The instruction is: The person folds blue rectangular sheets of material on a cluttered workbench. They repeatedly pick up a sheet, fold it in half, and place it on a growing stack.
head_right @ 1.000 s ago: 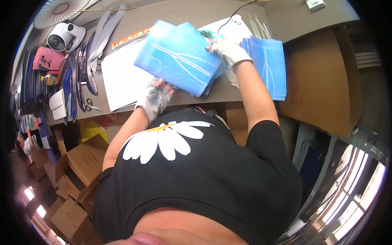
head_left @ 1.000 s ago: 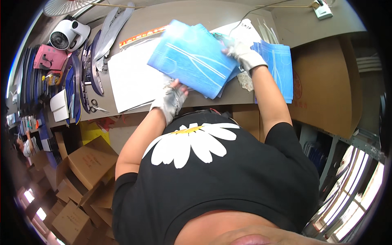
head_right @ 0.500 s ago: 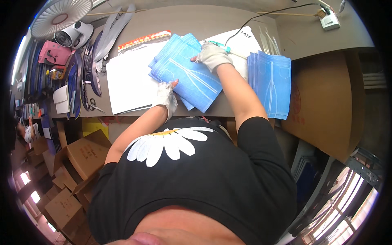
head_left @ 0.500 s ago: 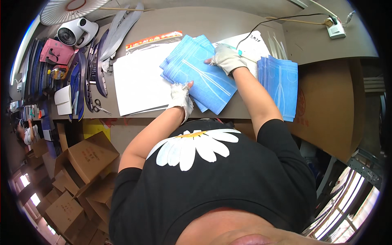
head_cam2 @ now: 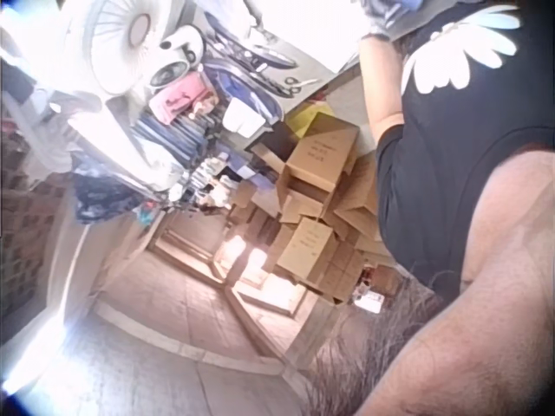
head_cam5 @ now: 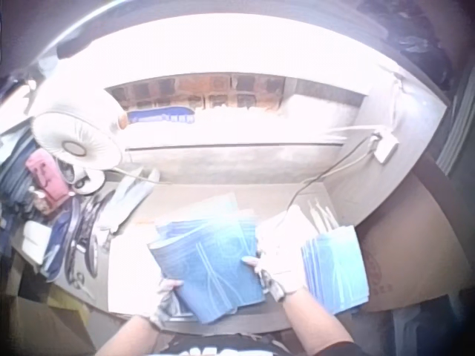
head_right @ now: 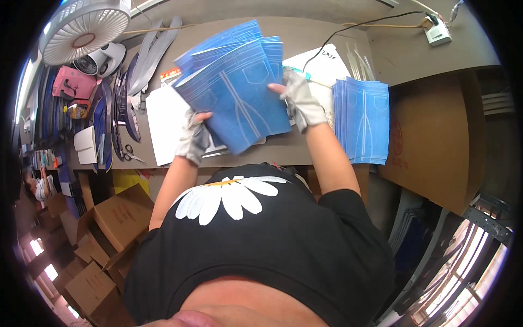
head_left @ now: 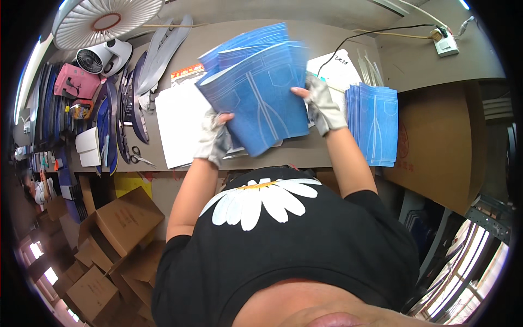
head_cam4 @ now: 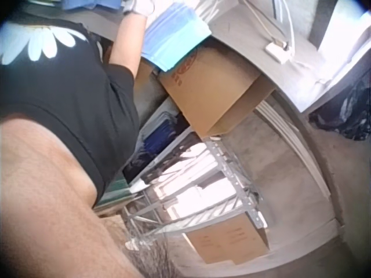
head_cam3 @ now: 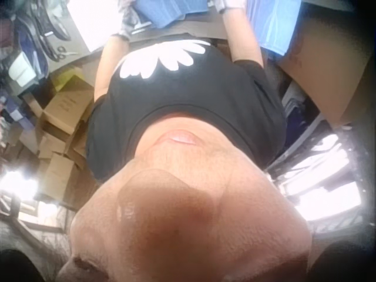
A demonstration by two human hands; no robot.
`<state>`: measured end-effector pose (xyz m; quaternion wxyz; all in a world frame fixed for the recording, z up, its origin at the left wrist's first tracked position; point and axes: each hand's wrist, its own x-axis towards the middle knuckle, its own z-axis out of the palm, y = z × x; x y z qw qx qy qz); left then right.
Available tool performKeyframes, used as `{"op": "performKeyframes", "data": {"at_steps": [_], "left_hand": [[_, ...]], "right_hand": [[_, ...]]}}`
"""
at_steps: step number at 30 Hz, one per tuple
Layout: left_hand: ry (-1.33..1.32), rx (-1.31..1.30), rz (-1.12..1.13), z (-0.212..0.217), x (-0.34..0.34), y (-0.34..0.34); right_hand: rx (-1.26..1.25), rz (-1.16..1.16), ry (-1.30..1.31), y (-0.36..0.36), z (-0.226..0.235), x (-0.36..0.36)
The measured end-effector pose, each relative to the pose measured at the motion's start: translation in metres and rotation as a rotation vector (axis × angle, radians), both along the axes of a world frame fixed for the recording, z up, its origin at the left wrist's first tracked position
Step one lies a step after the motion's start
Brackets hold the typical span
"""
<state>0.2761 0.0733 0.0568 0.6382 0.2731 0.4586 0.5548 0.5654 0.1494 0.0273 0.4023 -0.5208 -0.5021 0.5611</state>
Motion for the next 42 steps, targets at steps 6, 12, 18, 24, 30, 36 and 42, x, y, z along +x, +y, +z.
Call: {"op": "performKeyframes", "data": {"at_steps": [6,12,18,24,30,36,42], "left_hand": [[1.349,0.656,-0.220,0.049,-0.069,0.005],[1.546,0.575,-0.227,0.031,-0.086,0.003],[0.822,0.199,-0.121,0.022,-0.066,0.011],[0.223,0.009,0.278,-0.033,-0.053,0.030],[1.069,-0.179,0.070,-0.107,-0.074,0.026],[1.830,0.164,-0.047,-0.093,-0.057,0.020],[1.966,0.173,-0.209,-0.098,-0.053,0.024]], "right_hand": [[0.293,0.141,-0.018,-0.033,0.006,-0.013],[0.376,0.148,-0.017,-0.036,-0.007,-0.053],[0.061,-0.063,0.288,-0.019,-0.001,-0.075],[0.326,-0.234,-0.435,-0.031,-0.024,-0.103],[0.184,-0.129,-0.591,-0.036,-0.087,-0.129],[0.312,-0.050,-0.941,-0.049,-0.105,-0.132],[0.535,0.451,-1.293,-0.076,-0.032,-0.124]]}}
